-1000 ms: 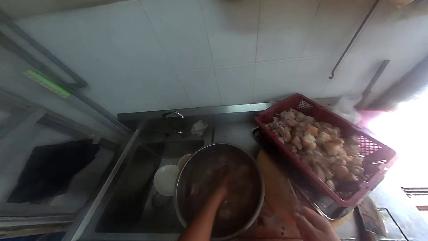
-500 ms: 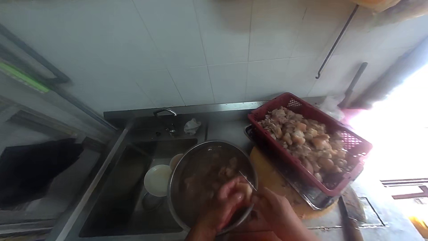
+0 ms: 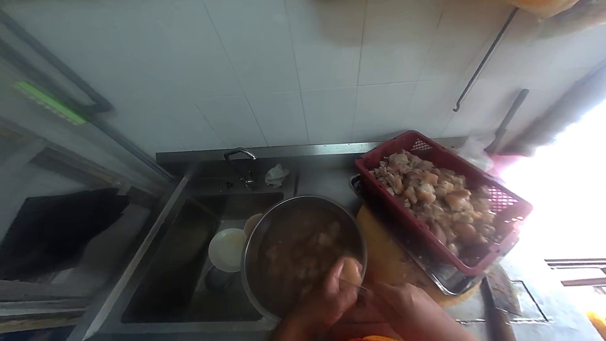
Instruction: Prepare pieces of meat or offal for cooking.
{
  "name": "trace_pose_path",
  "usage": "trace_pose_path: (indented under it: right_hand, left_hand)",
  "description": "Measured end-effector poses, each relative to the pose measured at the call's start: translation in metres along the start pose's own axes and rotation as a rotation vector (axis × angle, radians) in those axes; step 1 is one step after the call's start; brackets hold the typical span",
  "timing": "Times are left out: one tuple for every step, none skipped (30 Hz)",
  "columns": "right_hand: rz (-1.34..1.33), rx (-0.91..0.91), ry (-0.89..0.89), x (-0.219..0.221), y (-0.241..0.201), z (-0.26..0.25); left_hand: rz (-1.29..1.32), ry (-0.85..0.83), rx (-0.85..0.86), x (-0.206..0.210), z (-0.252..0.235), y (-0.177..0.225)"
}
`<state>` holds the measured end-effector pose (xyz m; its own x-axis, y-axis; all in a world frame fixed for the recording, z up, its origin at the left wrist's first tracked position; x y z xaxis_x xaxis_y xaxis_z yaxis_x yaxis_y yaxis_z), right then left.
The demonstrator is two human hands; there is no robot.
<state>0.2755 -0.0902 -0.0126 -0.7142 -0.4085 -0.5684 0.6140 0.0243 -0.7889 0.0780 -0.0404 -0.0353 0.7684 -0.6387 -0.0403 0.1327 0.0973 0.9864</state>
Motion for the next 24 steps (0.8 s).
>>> trace_pose_path:
  right_hand:
    - [0.038,0.035,0.018,-0.003,0.006,-0.002]
    - [0.067,0.094,0.049,-0.007,0.013,-0.004]
    - [0.087,0.153,0.076,-0.012,0.019,-0.005]
    - [0.068,0.173,0.115,-0.017,0.022,-0.005]
    - [-0.013,0.149,0.168,-0.018,0.02,-0.005]
    - [-0.135,0.106,0.214,-0.016,0.015,-0.002]
    - [-0.257,0.079,0.222,-0.014,0.007,0.001]
    - [-0.37,0.08,0.205,-0.01,0.003,0.004]
    - [-0.472,0.096,0.189,-0.005,0.005,0.005]
    - [-0.574,0.113,0.191,-0.001,0.011,0.002]
    - [-0.681,0.125,0.211,0.0,0.018,-0.001]
    - [-0.77,0.135,0.244,-0.006,0.024,-0.002]
    - [-0.839,0.142,0.285,-0.018,0.029,-0.003]
    - [-0.888,0.143,0.331,-0.036,0.03,-0.004]
    - [-0.884,0.145,0.381,-0.058,0.03,-0.004]
    - [-0.794,0.152,0.443,-0.084,0.029,-0.004]
    - [-0.639,0.171,0.52,-0.111,0.029,-0.006]
    - [-0.436,0.185,0.606,-0.137,0.027,-0.009]
    - [-0.229,0.21,0.668,-0.16,0.026,-0.012]
    - [-0.099,0.25,0.715,-0.179,0.023,-0.015]
    - [-0.023,0.277,0.769,-0.192,0.019,-0.016]
    - [0.021,0.276,0.818,-0.199,0.016,-0.016]
    - [0.04,0.248,0.848,-0.198,0.014,-0.016]
    - [0.045,0.207,0.847,-0.191,0.013,-0.016]
  left_hand:
    - [0.044,-0.005,-0.038,0.003,0.001,0.002]
    - [0.062,-0.008,-0.081,0.005,0.002,0.004]
    - [0.077,-0.004,-0.109,0.007,0.002,0.005]
    - [0.057,0.002,-0.129,0.008,0.002,0.006]
    - [-0.016,0.019,-0.136,0.007,0.002,0.007]
    - [-0.133,0.028,-0.127,0.008,0.002,0.008]
    - [-0.249,0.025,-0.101,0.011,0.001,0.007]
    - [-0.354,0.008,-0.058,0.018,-0.001,0.006]
    - [-0.421,-0.017,-0.01,0.027,-0.005,0.005]
    - [-0.429,-0.046,0.029,0.034,-0.009,0.008]
    - [-0.365,-0.072,0.062,0.04,-0.012,0.013]
    - [-0.236,-0.098,0.1,0.044,-0.016,0.019]
    - [-0.079,-0.121,0.135,0.045,-0.02,0.025]
    - [0.045,-0.129,0.147,0.044,-0.026,0.031]
    - [0.083,-0.107,0.142,0.039,-0.032,0.034]
    - [0.022,-0.057,0.123,0.028,-0.041,0.034]
    - [-0.128,0.024,0.086,0.012,-0.051,0.029]
    - [-0.353,0.114,0.026,-0.009,-0.062,0.018]
    - [-0.597,0.182,-0.056,-0.031,-0.072,0.002]
    - [-0.791,0.188,-0.148,-0.053,-0.081,-0.016]
    - [-0.937,0.17,-0.226,-0.071,-0.089,-0.035]
    - [-1.036,0.132,-0.299,-0.083,-0.096,-0.055]
    - [-1.108,0.086,-0.357,-0.092,-0.1,-0.077]
    - [-1.153,0.04,-0.406,-0.096,-0.101,-0.099]
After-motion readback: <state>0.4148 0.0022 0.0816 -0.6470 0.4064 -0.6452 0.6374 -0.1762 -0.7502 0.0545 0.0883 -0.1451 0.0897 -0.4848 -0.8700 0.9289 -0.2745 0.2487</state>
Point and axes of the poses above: each hand's wrist, its own z-axis away from the middle knuckle, its own x-axis out of the palm, y = z × x, the point moved 3 cm from there along -z, towards the middle knuckle, and after that the axes turned 13 degrees about -z, right-handed, at the moved point
